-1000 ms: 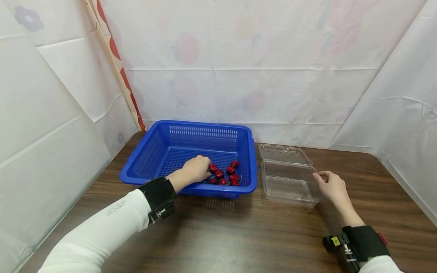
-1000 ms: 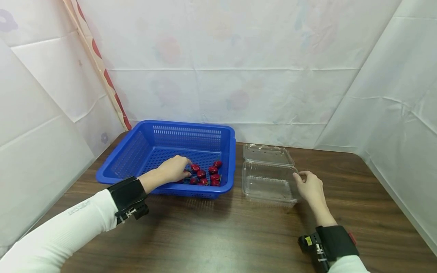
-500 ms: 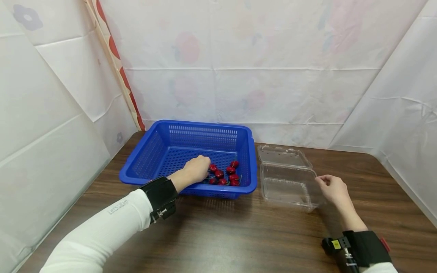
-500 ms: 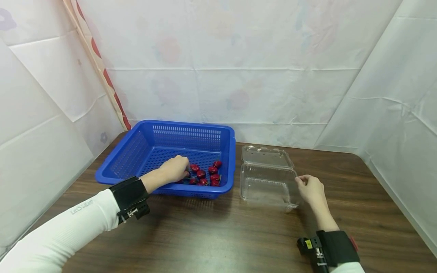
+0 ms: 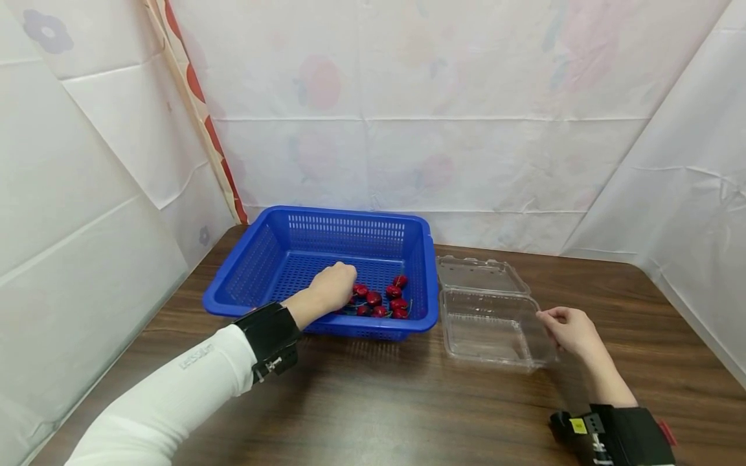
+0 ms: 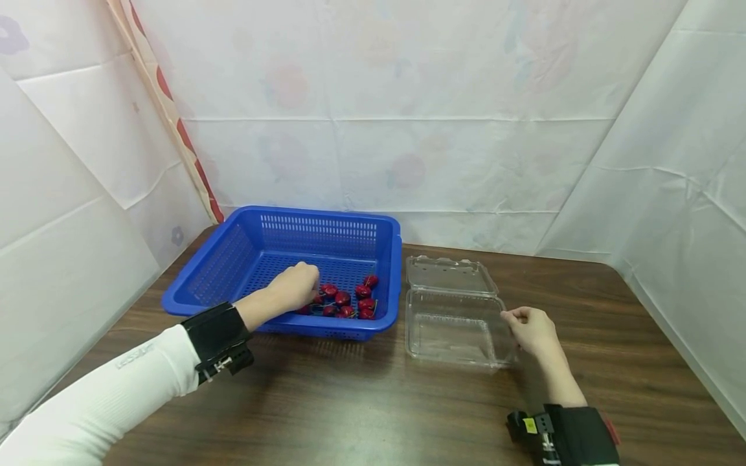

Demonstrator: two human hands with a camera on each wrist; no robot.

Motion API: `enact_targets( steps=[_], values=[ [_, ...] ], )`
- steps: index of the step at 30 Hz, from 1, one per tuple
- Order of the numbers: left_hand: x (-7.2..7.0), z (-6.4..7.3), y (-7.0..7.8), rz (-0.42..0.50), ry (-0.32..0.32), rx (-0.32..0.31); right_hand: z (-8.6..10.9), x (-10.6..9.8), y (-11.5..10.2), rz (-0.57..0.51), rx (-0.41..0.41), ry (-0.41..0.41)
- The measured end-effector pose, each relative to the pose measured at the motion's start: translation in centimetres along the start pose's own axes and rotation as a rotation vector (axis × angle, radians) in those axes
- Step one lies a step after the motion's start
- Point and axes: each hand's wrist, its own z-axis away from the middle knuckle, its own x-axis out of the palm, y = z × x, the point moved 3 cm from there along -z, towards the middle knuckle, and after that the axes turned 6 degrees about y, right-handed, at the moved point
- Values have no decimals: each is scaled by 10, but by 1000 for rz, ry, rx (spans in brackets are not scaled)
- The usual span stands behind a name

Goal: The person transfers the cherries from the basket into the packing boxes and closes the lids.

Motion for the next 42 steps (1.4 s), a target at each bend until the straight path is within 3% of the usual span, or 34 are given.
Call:
enact_targets(
  steps=[18, 29, 36, 42],
  values=[
    [-24, 12, -2, 115, 166, 15, 3, 4, 1, -294, 75, -128],
    [-39, 29, 7, 243, 322, 25, 5, 1, -2, -315, 60, -222],
    [-50, 46, 22, 335, 484, 103, 3, 1, 0, -324, 52, -252],
    [-54, 61, 43, 402, 630, 227, 3, 1, 1, -342, 61, -264]
  ],
)
